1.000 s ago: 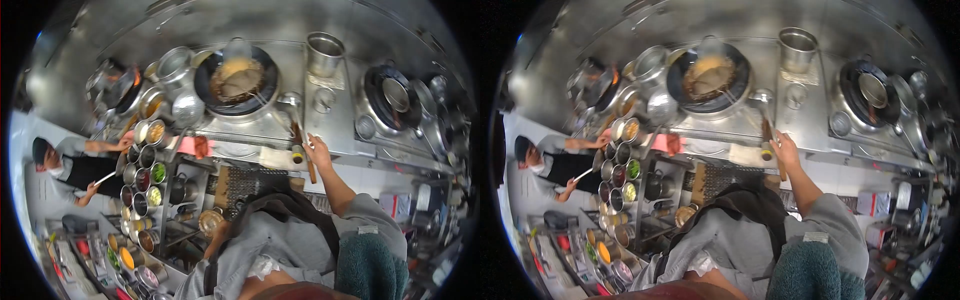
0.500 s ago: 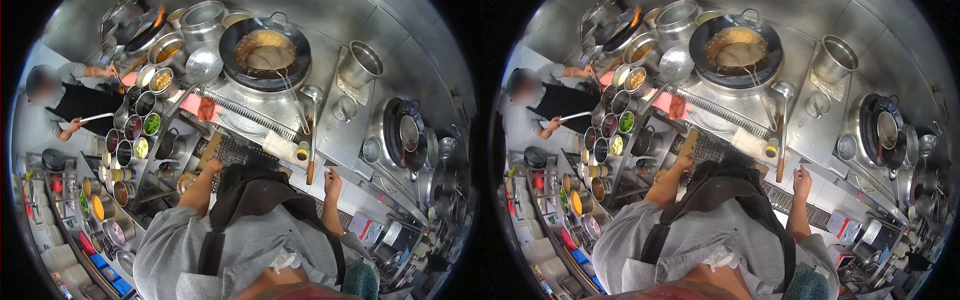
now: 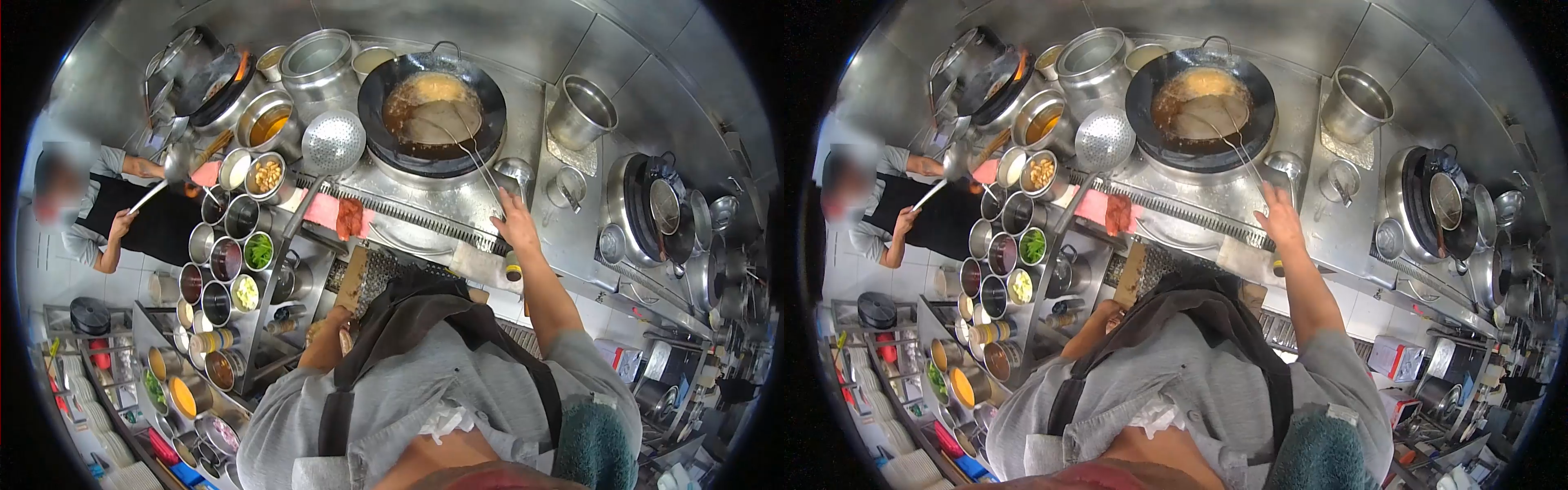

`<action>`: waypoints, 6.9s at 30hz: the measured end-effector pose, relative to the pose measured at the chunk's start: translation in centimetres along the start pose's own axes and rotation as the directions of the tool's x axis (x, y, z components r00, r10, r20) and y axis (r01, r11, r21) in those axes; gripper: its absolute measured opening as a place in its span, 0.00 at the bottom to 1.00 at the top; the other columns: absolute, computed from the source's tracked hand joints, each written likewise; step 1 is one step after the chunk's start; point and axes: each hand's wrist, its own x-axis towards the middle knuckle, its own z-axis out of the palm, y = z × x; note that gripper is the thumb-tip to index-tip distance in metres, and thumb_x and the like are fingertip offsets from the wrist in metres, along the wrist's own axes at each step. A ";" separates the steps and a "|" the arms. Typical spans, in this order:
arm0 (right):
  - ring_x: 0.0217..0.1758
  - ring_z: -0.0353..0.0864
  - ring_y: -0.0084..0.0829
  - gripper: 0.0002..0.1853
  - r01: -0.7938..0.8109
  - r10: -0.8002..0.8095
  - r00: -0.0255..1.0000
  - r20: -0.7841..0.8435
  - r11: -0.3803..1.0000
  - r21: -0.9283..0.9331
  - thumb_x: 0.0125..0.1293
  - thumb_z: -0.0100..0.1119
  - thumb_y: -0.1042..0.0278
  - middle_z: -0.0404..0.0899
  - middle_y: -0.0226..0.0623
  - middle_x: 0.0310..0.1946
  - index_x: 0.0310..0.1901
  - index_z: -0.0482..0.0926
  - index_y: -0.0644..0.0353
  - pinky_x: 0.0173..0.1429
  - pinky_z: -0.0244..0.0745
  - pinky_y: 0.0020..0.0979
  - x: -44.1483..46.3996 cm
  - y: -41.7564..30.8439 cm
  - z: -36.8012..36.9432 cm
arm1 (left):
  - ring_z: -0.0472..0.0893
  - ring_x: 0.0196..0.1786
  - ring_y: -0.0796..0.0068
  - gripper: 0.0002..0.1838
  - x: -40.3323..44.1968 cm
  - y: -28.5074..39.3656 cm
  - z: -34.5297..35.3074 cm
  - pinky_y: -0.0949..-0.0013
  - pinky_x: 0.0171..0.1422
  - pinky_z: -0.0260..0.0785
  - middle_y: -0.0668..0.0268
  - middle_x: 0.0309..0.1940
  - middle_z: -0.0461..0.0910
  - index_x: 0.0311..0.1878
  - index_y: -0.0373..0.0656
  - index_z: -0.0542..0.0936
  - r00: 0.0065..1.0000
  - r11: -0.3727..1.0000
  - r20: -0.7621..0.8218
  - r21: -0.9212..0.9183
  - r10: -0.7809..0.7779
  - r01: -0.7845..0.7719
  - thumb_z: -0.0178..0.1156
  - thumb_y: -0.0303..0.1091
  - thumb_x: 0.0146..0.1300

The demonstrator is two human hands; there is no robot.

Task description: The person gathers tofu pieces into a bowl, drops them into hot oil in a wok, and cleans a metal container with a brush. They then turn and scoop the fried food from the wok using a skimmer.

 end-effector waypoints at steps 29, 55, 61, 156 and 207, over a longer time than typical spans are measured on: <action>0.44 0.79 0.49 0.26 -0.185 0.187 0.982 0.000 0.974 -0.130 0.59 0.53 0.70 0.77 0.49 0.45 0.62 0.68 0.56 0.48 0.76 0.44 8.9 -4.6 6.0 | 0.82 0.31 0.65 0.06 6.9 -7.5 -8.3 0.62 0.30 0.75 0.59 0.28 0.81 0.33 0.42 0.79 0.965 0.954 0.027 0.145 0.260 -0.261 0.58 0.32 0.53; 0.46 0.77 0.51 0.26 -0.177 0.217 0.949 0.228 0.967 -0.184 0.55 0.51 0.72 0.79 0.54 0.40 0.59 0.72 0.52 0.55 0.71 0.45 4.7 -4.1 -1.5 | 0.83 0.38 0.62 0.12 11.2 -5.3 -6.6 0.61 0.43 0.75 0.58 0.34 0.83 0.37 0.44 0.82 0.897 0.855 -0.010 0.307 0.442 -0.418 0.54 0.40 0.59; 0.43 0.77 0.54 0.25 -0.127 0.160 0.969 0.186 0.976 -0.177 0.55 0.54 0.70 0.78 0.58 0.36 0.58 0.73 0.49 0.51 0.71 0.47 6.3 -3.5 -1.2 | 0.83 0.32 0.61 0.11 6.8 -3.0 -6.7 0.59 0.34 0.77 0.56 0.32 0.82 0.37 0.39 0.80 0.967 0.966 -0.029 0.068 0.252 -0.250 0.54 0.36 0.60; 0.11 0.63 0.16 0.06 -0.430 0.931 0.359 0.058 0.110 0.896 0.69 0.46 0.72 0.69 0.29 0.19 0.39 0.72 0.65 0.13 0.57 0.19 -18.0 14.4 -11.6 | 0.78 0.52 0.53 0.24 -5.8 95.3 -2.2 0.59 0.57 0.69 0.50 0.46 0.80 0.50 0.38 0.76 0.358 0.639 -0.536 0.558 0.764 -0.529 0.56 0.38 0.49; 0.12 0.70 0.27 0.07 -0.478 0.272 0.848 0.454 0.026 0.878 0.63 0.50 0.73 0.73 0.35 0.19 0.30 0.70 0.67 0.14 0.65 0.31 1.8 -13.8 5.8 | 0.80 0.50 0.58 0.13 -22.9 54.3 -41.1 0.58 0.52 0.74 0.60 0.46 0.81 0.45 0.52 0.82 0.411 0.311 -0.485 0.852 0.771 0.421 0.53 0.34 0.59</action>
